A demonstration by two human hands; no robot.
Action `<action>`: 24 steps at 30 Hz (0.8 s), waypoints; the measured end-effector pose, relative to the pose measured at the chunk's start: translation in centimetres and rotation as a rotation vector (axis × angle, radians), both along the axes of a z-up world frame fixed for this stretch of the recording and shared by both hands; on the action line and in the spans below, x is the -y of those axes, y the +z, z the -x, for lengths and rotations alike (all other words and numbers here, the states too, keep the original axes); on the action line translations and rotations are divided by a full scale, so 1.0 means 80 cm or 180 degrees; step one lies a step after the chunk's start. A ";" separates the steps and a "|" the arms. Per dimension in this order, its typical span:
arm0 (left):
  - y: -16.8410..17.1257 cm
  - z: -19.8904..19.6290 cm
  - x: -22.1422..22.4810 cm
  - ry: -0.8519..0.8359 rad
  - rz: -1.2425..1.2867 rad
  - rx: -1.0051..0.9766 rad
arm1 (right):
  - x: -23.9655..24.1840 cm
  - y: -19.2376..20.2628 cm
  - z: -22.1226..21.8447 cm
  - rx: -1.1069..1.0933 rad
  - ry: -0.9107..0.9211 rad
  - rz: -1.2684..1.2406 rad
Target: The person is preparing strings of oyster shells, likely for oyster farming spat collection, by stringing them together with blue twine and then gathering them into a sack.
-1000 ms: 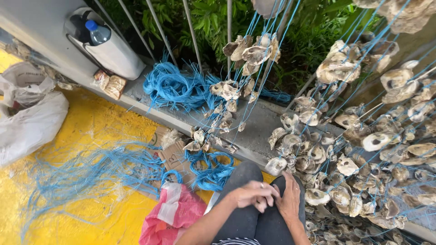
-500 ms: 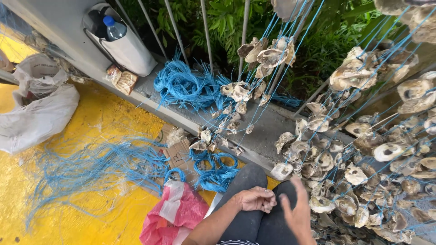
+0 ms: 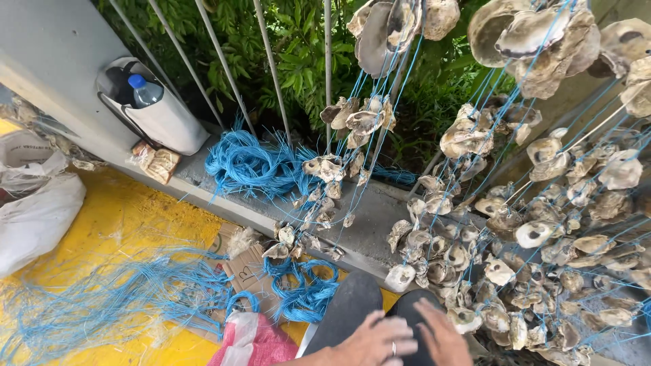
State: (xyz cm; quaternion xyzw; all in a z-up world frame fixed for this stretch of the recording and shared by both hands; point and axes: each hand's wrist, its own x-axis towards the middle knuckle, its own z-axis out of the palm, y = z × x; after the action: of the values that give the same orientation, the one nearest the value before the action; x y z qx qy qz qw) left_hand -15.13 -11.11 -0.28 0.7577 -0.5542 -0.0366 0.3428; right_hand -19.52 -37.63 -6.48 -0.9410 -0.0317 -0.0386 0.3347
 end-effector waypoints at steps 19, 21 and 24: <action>-0.061 -0.059 -0.098 -0.1158 -0.1045 0.0185 | 0.019 -0.088 0.040 0.0145 0.1500 0.1359; -0.048 -0.094 -0.100 0.0402 -0.1187 0.0450 | 0.044 -0.082 0.027 -0.0681 0.1107 0.1964; -0.070 -0.105 -0.092 0.1236 -0.0915 0.0405 | 0.052 -0.048 0.018 -0.0226 0.0001 0.1371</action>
State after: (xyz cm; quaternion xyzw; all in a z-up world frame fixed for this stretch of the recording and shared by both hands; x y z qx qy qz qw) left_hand -6.76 -3.71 -5.89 0.8917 -0.4077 -0.0007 0.1965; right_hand -20.99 -41.81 -10.30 -0.9915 -0.0276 0.0023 0.1268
